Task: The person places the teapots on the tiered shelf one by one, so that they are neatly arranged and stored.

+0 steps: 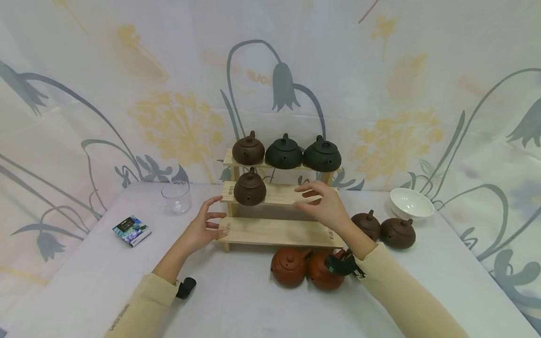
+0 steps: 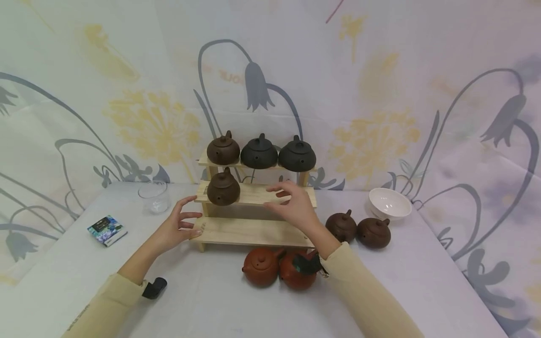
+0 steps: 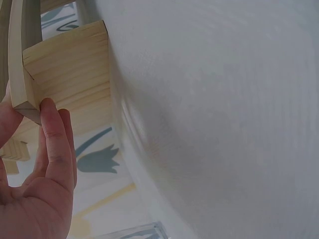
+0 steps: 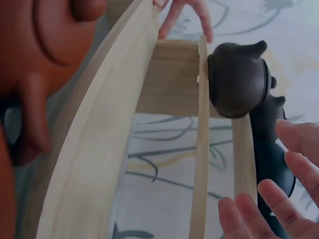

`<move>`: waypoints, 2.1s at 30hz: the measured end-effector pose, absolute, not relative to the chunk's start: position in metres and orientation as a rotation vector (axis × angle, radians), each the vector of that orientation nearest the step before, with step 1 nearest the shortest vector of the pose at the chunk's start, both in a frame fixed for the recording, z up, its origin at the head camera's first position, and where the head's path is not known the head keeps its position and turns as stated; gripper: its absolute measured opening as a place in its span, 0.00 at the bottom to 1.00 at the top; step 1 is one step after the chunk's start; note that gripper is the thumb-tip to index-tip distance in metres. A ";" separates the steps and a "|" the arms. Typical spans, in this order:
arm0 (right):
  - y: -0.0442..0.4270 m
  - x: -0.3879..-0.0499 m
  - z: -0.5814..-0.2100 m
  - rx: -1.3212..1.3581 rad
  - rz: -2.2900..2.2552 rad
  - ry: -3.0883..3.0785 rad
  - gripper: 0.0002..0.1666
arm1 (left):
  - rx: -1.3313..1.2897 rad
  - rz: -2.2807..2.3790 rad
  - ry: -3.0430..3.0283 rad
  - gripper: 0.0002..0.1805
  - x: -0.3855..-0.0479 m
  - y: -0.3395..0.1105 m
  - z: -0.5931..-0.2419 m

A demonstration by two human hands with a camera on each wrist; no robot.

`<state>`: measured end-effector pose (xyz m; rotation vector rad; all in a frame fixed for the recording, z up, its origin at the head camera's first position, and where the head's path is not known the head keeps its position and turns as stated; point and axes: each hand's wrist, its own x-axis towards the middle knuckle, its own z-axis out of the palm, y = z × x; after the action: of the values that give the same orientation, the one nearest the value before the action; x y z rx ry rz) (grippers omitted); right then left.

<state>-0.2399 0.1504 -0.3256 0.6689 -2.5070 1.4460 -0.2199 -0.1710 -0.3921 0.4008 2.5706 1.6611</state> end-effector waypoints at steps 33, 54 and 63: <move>0.264 -0.214 -0.343 0.281 1.168 -2.590 0.22 | 0.394 1.644 2.591 0.47 -0.222 -0.171 -0.393; 0.316 -0.191 -0.356 0.100 1.129 -2.613 0.26 | 0.368 1.627 2.590 0.47 -0.224 -0.171 -0.395; 0.337 -0.187 -0.362 0.064 1.036 -2.602 0.24 | 0.391 1.655 2.572 0.47 -0.222 -0.172 -0.395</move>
<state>-0.1873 0.3370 -0.3623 0.0644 -2.6023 1.0362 -0.2224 -0.1718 -0.3947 0.3913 2.5719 1.6552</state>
